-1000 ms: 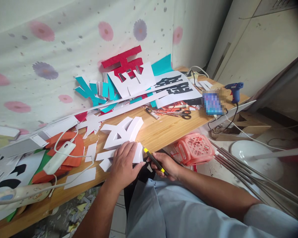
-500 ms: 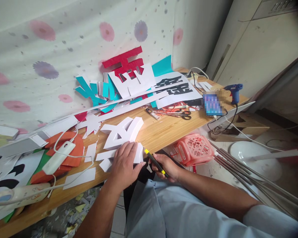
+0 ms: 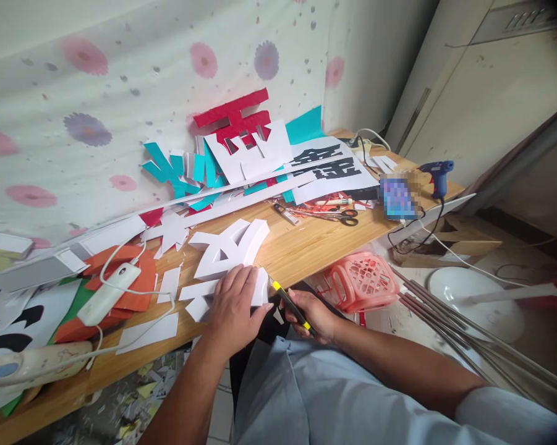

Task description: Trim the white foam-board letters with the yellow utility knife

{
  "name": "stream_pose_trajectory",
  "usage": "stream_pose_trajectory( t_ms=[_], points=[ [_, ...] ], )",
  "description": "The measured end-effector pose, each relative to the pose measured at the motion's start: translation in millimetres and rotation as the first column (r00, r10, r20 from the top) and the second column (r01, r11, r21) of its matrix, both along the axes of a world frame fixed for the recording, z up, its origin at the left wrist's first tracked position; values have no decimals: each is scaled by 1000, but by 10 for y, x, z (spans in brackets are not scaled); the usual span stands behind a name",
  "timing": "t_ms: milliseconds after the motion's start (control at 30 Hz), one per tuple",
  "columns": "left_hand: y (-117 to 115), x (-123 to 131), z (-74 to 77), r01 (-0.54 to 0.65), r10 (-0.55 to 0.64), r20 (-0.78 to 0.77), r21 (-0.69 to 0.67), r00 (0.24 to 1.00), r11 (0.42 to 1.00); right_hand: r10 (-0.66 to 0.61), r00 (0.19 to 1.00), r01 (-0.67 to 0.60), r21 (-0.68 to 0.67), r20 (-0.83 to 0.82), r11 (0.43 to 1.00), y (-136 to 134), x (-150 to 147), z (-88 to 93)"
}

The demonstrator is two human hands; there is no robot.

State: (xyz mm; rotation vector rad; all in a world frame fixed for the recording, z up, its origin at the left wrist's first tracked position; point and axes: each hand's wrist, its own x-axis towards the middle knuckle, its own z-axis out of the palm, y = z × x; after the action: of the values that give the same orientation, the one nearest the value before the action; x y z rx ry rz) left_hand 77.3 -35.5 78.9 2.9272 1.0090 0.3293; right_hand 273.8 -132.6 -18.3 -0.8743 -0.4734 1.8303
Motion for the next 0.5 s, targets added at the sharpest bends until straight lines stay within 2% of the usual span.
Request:
stream_pose_trajectory(
  t_ms=[233, 500],
  points=[
    [-6, 3, -7, 2, -2, -23, 16, 1000, 1000, -11, 1000, 11, 26, 27, 1000, 32, 25, 22],
    [-4, 3, -14, -2, 2, -21, 20, 1000, 1000, -20, 1000, 20, -3, 23, 1000, -111, 46, 44]
  ],
)
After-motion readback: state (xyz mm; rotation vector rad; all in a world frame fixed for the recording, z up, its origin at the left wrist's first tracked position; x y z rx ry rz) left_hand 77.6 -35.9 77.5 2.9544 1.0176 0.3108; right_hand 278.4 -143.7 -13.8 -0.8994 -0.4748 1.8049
